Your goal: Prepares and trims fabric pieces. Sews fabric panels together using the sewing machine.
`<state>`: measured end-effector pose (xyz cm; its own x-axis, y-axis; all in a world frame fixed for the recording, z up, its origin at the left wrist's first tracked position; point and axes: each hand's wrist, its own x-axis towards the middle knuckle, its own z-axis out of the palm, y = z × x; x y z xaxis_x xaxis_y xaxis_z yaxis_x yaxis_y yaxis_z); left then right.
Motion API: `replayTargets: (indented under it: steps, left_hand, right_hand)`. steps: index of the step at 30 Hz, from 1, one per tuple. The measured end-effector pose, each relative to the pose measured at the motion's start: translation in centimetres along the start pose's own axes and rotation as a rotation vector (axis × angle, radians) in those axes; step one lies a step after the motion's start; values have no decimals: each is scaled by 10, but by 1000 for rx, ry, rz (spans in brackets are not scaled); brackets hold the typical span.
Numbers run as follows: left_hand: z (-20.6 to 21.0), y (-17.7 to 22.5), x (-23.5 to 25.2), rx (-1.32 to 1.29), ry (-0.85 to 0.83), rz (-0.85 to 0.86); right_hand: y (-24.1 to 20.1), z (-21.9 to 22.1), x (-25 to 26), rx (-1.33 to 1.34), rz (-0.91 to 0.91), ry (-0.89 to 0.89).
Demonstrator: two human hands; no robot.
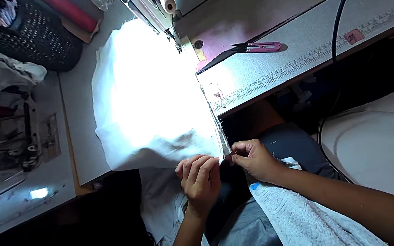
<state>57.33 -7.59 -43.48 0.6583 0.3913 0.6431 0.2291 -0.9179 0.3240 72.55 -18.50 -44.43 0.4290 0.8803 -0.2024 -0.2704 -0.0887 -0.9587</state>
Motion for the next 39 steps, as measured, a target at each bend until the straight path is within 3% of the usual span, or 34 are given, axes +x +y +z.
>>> replayTargets:
  steps: [5, 10, 20, 26, 39]
  left_hand:
    - [-1, -3, -3, -164, 55, -17]
    - [7, 1, -2, -5, 65, 78]
    - [11, 5, 4, -167, -24, -110]
    - [11, 19, 12, -32, 7, -182]
    - [6, 24, 7, 124, 13, -134]
  right_hand:
    - [2, 0, 0, -8, -24, -3]
    - [3, 1, 0, 2, -44, -9]
    - [5, 0, 1, -69, -107, -27]
    - [8, 1, 0, -161, -166, 0]
    - [9, 1, 0, -151, -170, 9]
